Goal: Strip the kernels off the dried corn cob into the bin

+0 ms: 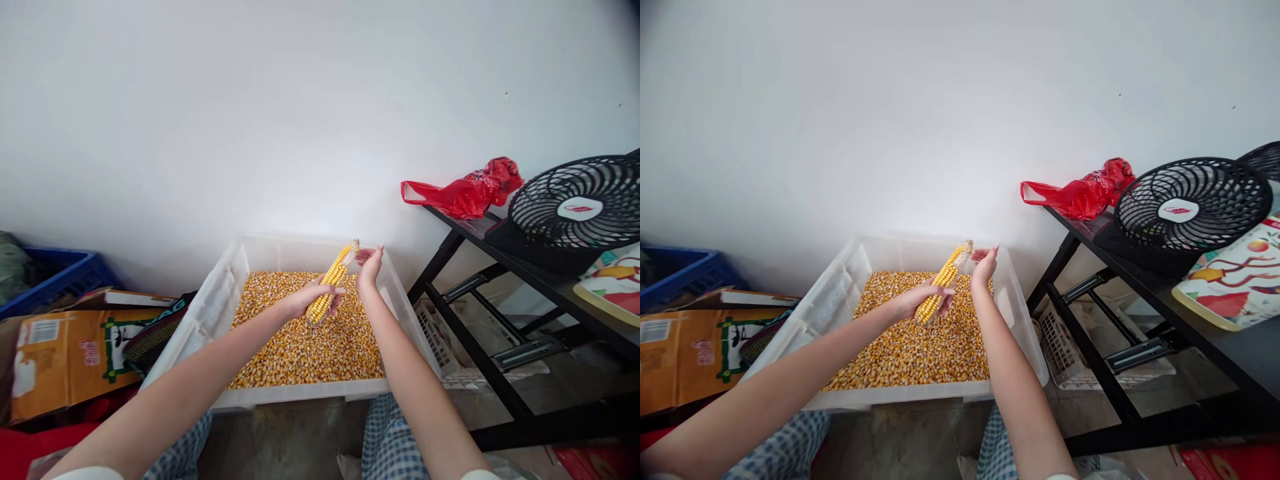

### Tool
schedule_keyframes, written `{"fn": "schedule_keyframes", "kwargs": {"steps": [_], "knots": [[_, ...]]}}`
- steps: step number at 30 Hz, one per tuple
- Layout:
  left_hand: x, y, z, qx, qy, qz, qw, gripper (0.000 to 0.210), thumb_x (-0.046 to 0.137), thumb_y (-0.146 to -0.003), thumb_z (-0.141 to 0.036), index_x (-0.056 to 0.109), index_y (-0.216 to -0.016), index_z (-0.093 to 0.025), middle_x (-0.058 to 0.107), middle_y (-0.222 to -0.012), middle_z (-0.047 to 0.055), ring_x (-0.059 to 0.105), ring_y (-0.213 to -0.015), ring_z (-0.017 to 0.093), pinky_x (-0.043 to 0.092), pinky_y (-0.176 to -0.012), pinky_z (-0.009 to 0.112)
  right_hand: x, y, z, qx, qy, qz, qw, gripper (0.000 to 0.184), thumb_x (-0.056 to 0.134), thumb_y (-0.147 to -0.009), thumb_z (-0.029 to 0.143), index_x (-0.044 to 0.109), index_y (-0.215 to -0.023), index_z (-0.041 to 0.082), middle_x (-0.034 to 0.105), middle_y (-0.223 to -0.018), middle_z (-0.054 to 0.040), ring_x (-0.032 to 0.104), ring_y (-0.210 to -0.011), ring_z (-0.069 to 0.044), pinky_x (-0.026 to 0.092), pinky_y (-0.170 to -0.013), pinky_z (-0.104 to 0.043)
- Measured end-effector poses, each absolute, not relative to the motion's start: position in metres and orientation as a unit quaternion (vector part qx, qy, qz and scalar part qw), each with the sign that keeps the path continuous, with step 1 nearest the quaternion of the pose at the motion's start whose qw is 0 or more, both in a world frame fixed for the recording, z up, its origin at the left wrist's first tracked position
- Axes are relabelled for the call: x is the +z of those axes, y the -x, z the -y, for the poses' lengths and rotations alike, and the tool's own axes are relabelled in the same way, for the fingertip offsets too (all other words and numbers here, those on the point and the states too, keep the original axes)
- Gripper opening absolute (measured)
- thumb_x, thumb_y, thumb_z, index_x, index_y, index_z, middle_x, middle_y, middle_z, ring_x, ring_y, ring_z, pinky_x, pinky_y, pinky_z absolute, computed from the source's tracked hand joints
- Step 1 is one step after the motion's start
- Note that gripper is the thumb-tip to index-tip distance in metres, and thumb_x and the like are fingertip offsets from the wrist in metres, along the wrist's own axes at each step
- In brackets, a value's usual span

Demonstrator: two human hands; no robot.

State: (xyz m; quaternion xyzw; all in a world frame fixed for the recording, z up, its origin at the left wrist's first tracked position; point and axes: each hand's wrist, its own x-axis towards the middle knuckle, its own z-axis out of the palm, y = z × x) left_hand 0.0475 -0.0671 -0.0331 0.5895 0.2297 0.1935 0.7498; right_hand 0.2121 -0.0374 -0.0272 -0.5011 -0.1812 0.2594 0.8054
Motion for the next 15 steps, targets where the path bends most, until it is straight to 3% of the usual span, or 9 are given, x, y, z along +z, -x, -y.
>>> {"fn": "schedule_keyframes", "kwargs": {"steps": [2,5,8,11,15], "knots": [[-0.034,-0.047,0.064,0.208,-0.573,-0.242,0.755,0.034,0.06,-0.071,-0.036,0.045,-0.095,-0.017,0.059,-0.069,0.001,0.058,-0.054,0.013,0.047,-0.052,0.027,-0.028,-0.211,0.037,0.242,0.517,0.191,0.799,0.051,0.027,-0.089,0.047,0.052,-0.057,0.017,0.059,-0.056,0.0002,0.055,-0.052,-0.008,0.038,-0.05,-0.018],[-0.04,-0.048,0.059,0.227,-0.625,-0.292,0.687,0.037,0.051,-0.076,-0.045,0.044,-0.1,-0.018,0.06,-0.071,0.002,0.057,-0.054,0.014,0.048,-0.053,0.03,-0.024,-0.198,0.042,0.351,0.477,0.19,0.783,0.046,0.032,-0.087,0.05,0.053,-0.063,0.017,0.06,-0.057,0.0005,0.055,-0.052,-0.009,0.039,-0.048,-0.019],[-0.048,-0.049,0.057,0.265,-0.764,-0.386,0.445,0.04,0.057,-0.07,-0.046,0.047,-0.098,-0.018,0.062,-0.076,0.004,0.06,-0.064,0.019,0.047,-0.06,0.031,-0.02,-0.183,0.049,0.504,0.404,0.163,0.746,0.045,0.03,-0.085,0.055,0.052,-0.068,0.019,0.06,-0.055,-0.0005,0.056,-0.049,-0.013,0.042,-0.046,-0.024],[-0.053,-0.052,0.06,0.248,-0.836,-0.448,0.197,0.039,0.062,-0.065,-0.037,0.048,-0.096,-0.018,0.064,-0.082,0.007,0.062,-0.074,0.025,0.044,-0.063,0.032,-0.018,-0.175,0.055,0.532,0.372,0.095,0.755,0.048,0.022,-0.084,0.055,0.047,-0.066,0.02,0.057,-0.05,-0.0018,0.056,-0.046,-0.016,0.046,-0.046,-0.029],[-0.05,-0.058,0.07,0.222,-0.855,-0.449,0.137,0.031,0.058,-0.064,-0.028,0.047,-0.091,-0.019,0.064,-0.076,0.007,0.062,-0.069,0.025,0.041,-0.058,0.03,-0.014,-0.175,0.058,0.474,0.371,0.078,0.795,0.05,0.021,-0.082,0.061,0.04,-0.06,0.021,0.047,-0.041,0.0019,0.049,-0.037,-0.014,0.045,-0.042,-0.029]]}}
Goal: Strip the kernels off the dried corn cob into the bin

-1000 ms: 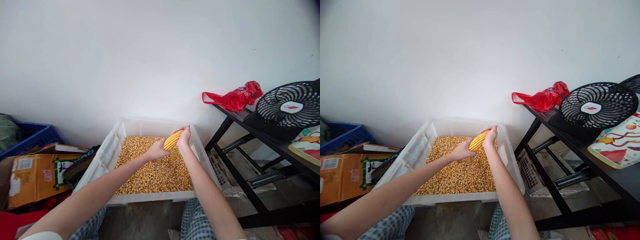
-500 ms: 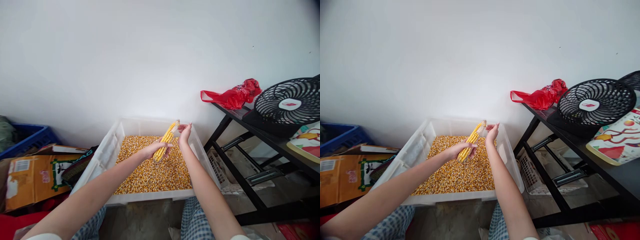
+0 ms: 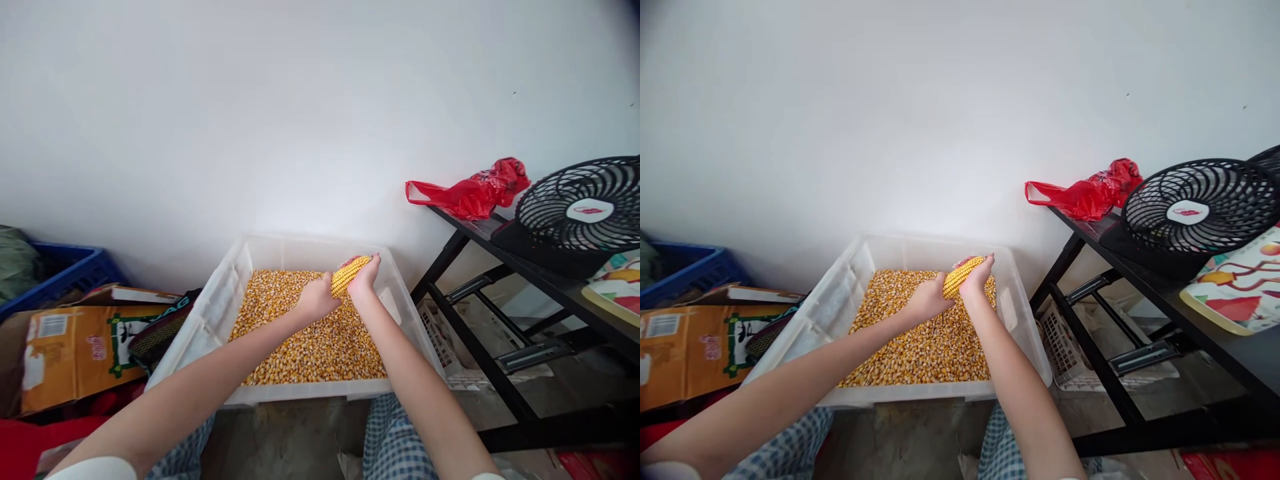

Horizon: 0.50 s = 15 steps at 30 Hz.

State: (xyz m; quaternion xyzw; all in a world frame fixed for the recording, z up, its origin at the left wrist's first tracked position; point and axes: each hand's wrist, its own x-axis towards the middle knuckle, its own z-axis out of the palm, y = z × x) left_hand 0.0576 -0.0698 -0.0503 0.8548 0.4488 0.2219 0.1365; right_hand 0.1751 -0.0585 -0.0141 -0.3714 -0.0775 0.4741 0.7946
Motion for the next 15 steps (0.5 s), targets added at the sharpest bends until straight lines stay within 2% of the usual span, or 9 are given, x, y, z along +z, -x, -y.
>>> {"fn": "schedule_keyframes", "kwargs": {"steps": [4,10,13,15], "knots": [[-0.048,-0.062,0.077,0.267,-0.83,-0.441,0.213,0.027,0.06,-0.062,-0.028,0.05,-0.086,-0.019,0.063,-0.072,0.004,0.06,-0.065,0.021,0.039,-0.055,0.027,-0.008,-0.175,0.06,0.406,0.406,0.16,0.803,0.055,0.022,-0.079,0.07,0.041,-0.061,0.021,0.047,-0.042,0.0019,0.051,-0.038,-0.014,0.043,-0.04,-0.027],[-0.054,-0.071,0.077,0.313,-0.753,-0.341,0.468,0.028,0.063,-0.065,-0.026,0.056,-0.09,-0.015,0.062,-0.077,0.001,0.055,-0.063,0.013,0.041,-0.055,0.022,-0.009,-0.181,0.061,0.298,0.459,0.248,0.799,0.057,0.024,-0.08,0.069,0.05,-0.068,0.02,0.05,-0.045,0.0019,0.05,-0.039,-0.013,0.041,-0.04,-0.025],[-0.054,-0.071,0.072,0.313,-0.73,-0.284,0.537,0.042,0.068,-0.064,-0.033,0.056,-0.099,-0.013,0.064,-0.086,0.003,0.057,-0.071,0.015,0.044,-0.062,0.024,-0.011,-0.191,0.058,0.26,0.483,0.284,0.787,0.06,0.021,-0.081,0.068,0.051,-0.065,0.019,0.053,-0.05,0.0006,0.052,-0.045,-0.013,0.042,-0.046,-0.025],[-0.053,-0.068,0.068,0.31,-0.735,-0.279,0.534,0.051,0.07,-0.063,-0.038,0.054,-0.105,-0.013,0.064,-0.092,0.005,0.059,-0.077,0.017,0.045,-0.066,0.026,-0.012,-0.198,0.055,0.196,0.514,0.3,0.779,0.057,0.025,-0.082,0.064,0.052,-0.062,0.019,0.055,-0.056,-0.0002,0.054,-0.054,-0.012,0.043,-0.053,-0.024]]}}
